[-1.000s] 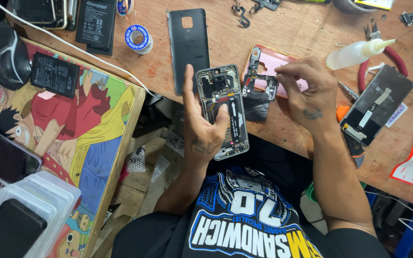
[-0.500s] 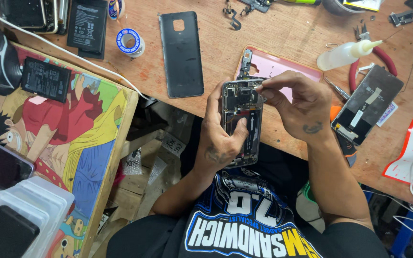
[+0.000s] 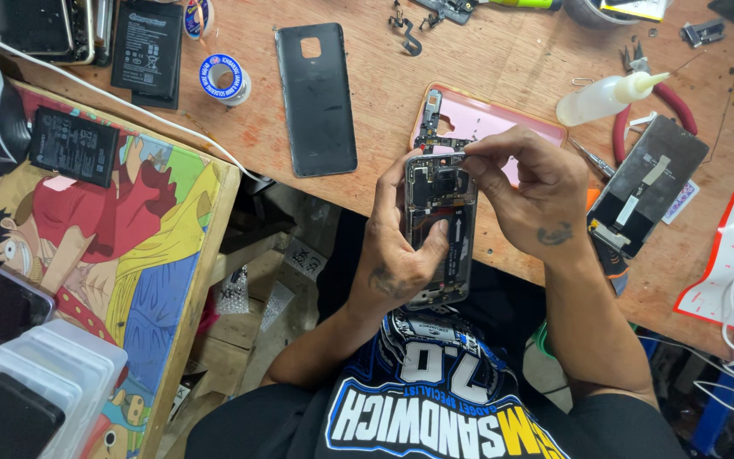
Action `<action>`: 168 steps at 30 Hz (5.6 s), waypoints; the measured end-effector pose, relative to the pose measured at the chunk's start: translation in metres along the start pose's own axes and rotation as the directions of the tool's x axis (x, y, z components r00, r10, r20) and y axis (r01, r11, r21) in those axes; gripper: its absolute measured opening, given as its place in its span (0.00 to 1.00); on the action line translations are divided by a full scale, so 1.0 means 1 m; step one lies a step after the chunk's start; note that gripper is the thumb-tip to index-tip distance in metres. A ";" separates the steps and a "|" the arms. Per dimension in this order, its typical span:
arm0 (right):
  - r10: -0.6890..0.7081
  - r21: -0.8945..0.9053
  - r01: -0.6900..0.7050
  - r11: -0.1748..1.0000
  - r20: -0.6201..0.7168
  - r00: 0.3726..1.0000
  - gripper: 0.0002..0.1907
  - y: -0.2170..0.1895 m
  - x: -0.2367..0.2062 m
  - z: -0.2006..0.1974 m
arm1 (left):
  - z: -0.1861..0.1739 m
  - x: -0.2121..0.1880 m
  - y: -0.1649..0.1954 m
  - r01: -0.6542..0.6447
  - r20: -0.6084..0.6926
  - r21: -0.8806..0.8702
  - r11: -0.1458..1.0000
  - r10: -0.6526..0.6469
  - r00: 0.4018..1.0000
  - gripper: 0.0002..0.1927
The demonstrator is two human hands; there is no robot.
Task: The person uses tweezers to remove adhesive residue from a smartphone frame, then installs a battery and motherboard into the frame. They handle the back cover and various internal components on a cluttered workbench.
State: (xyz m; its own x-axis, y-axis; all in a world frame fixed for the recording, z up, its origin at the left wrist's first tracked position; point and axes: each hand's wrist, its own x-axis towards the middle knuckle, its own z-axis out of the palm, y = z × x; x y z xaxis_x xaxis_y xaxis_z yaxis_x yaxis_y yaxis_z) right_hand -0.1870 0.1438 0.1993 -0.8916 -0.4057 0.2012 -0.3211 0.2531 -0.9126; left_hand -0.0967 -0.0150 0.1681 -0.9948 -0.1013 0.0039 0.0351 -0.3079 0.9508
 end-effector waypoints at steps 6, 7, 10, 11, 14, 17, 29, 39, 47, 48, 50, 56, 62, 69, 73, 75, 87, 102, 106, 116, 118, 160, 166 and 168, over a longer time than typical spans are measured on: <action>-0.073 -0.286 0.055 0.957 -0.053 0.996 0.07 -0.008 -0.007 0.008 | 0.008 -0.004 -0.012 0.029 -0.021 -0.121 0.992 -0.031 0.999 0.34; -0.077 -0.302 0.054 0.952 -0.064 0.995 0.06 -0.009 -0.008 0.011 | 0.009 -0.004 -0.014 0.023 -0.024 -0.119 0.993 -0.026 0.999 0.34; -0.089 -0.298 0.045 0.954 -0.135 0.987 0.06 -0.007 -0.012 0.018 | 0.012 -0.005 -0.018 0.015 -0.026 -0.124 0.992 -0.019 0.999 0.33; -0.069 -0.275 0.026 0.961 -0.149 0.986 0.06 -0.006 -0.012 0.020 | 0.013 -0.005 -0.019 0.018 -0.025 -0.131 0.991 -0.021 0.999 0.33; -0.008 -0.207 -0.030 0.978 -0.182 0.983 0.05 -0.002 -0.015 0.026 | 0.014 -0.006 -0.020 0.017 -0.019 -0.105 0.994 -0.019 1.000 0.34; 0.026 -0.184 -0.062 0.981 -0.195 0.980 0.04 0.000 -0.017 0.029 | 0.014 -0.006 -0.021 0.014 -0.010 -0.099 0.995 -0.015 1.000 0.34; 0.057 -0.246 -0.089 0.965 -0.135 0.989 0.04 -0.003 -0.011 0.016 | 0.010 -0.007 -0.020 0.008 0.017 -0.011 1.000 -0.007 1.000 0.33; 0.008 -0.251 -0.029 0.967 -0.085 0.996 0.12 -0.001 -0.002 -0.002 | 0.009 -0.007 -0.020 0.006 0.088 -0.062 0.998 -0.001 0.996 0.33; 0.269 -0.035 -0.267 0.963 0.046 0.962 0.11 0.002 -0.007 -0.007 | 0.003 -0.006 -0.019 0.046 0.076 -0.191 0.981 -0.032 0.997 0.20; 0.256 -0.014 -0.256 0.967 0.056 0.965 0.10 0.002 -0.010 -0.006 | 0.002 -0.004 -0.018 0.081 0.070 -0.222 0.972 -0.067 0.995 0.16; 0.255 0.000 -0.256 0.967 0.057 0.965 0.09 0.003 -0.014 -0.003 | -0.001 0.001 -0.016 0.062 0.019 -0.096 0.993 -0.060 0.998 0.11; 0.268 0.052 -0.269 0.962 0.032 0.963 0.08 0.004 -0.017 0.004 | -0.007 0.014 -0.008 0.142 -0.003 0.102 0.985 -0.142 0.990 0.09; 0.247 0.007 -0.247 0.969 0.013 0.969 0.08 0.006 -0.020 0.006 | -0.006 0.016 -0.007 0.140 -0.033 0.127 0.982 -0.137 0.990 0.09; 0.190 0.015 -0.191 0.982 0.028 0.981 0.08 0.004 -0.022 0.008 | -0.004 0.016 -0.007 0.108 -0.056 0.166 0.980 -0.100 0.993 0.09; 0.210 -0.074 -0.209 0.975 0.009 0.978 0.09 0.005 -0.023 0.007 | -0.003 0.015 -0.006 0.096 -0.075 0.163 0.982 -0.085 0.994 0.10; 0.248 -0.106 -0.247 0.963 -0.001 0.969 0.09 0.006 -0.023 0.007 | -0.002 0.015 -0.005 0.111 -0.100 0.186 0.976 -0.094 0.991 0.11; 0.218 0.103 -0.230 0.968 0.113 0.969 0.09 0.022 -0.017 0.006 | -0.004 0.014 -0.006 0.134 -0.098 0.166 0.977 -0.119 0.988 0.09; 0.282 0.268 -0.327 0.906 0.193 0.940 0.07 0.038 -0.018 0.001 | -0.008 0.017 -0.018 0.106 -0.097 0.116 0.988 -0.095 0.991 0.07; 0.293 0.256 -0.338 0.906 0.200 0.935 0.07 0.041 -0.015 -0.001 | -0.011 0.019 -0.018 0.114 -0.064 0.074 0.991 -0.110 0.992 0.07; 0.320 0.213 -0.343 0.915 0.136 0.938 0.07 0.042 -0.018 0.002 | -0.011 0.021 -0.018 0.098 -0.050 0.124 0.987 -0.093 0.994 0.08; 0.320 0.162 -0.336 0.928 0.118 0.940 0.07 0.042 -0.018 0.002 | -0.011 0.022 -0.018 0.087 -0.041 0.127 0.988 -0.082 0.996 0.08; 0.246 0.233 -0.251 0.940 0.049 0.968 0.18 0.030 -0.026 -0.006 | -0.003 0.038 -0.024 0.130 -0.011 -0.167 0.977 -0.134 0.991 0.09; 0.329 0.182 -0.317 0.931 -0.037 0.944 0.18 0.030 -0.026 0.004 | -0.002 0.035 -0.030 0.095 0.005 -0.124 0.988 -0.095 0.995 0.09; 0.282 0.314 -0.259 0.913 -0.030 0.959 0.18 0.031 -0.025 0.004 | -0.005 0.034 -0.032 0.095 0.028 -0.156 0.983 -0.092 0.995 0.10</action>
State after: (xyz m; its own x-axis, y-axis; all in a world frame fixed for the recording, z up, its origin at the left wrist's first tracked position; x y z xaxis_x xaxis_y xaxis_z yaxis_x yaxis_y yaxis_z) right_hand -0.1733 0.1580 0.1642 -0.9551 -0.2913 -0.0535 0.0377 0.0599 -0.9975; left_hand -0.1308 -0.0131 0.1366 -0.9961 -0.0463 -0.0746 -0.0450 -0.4601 0.8867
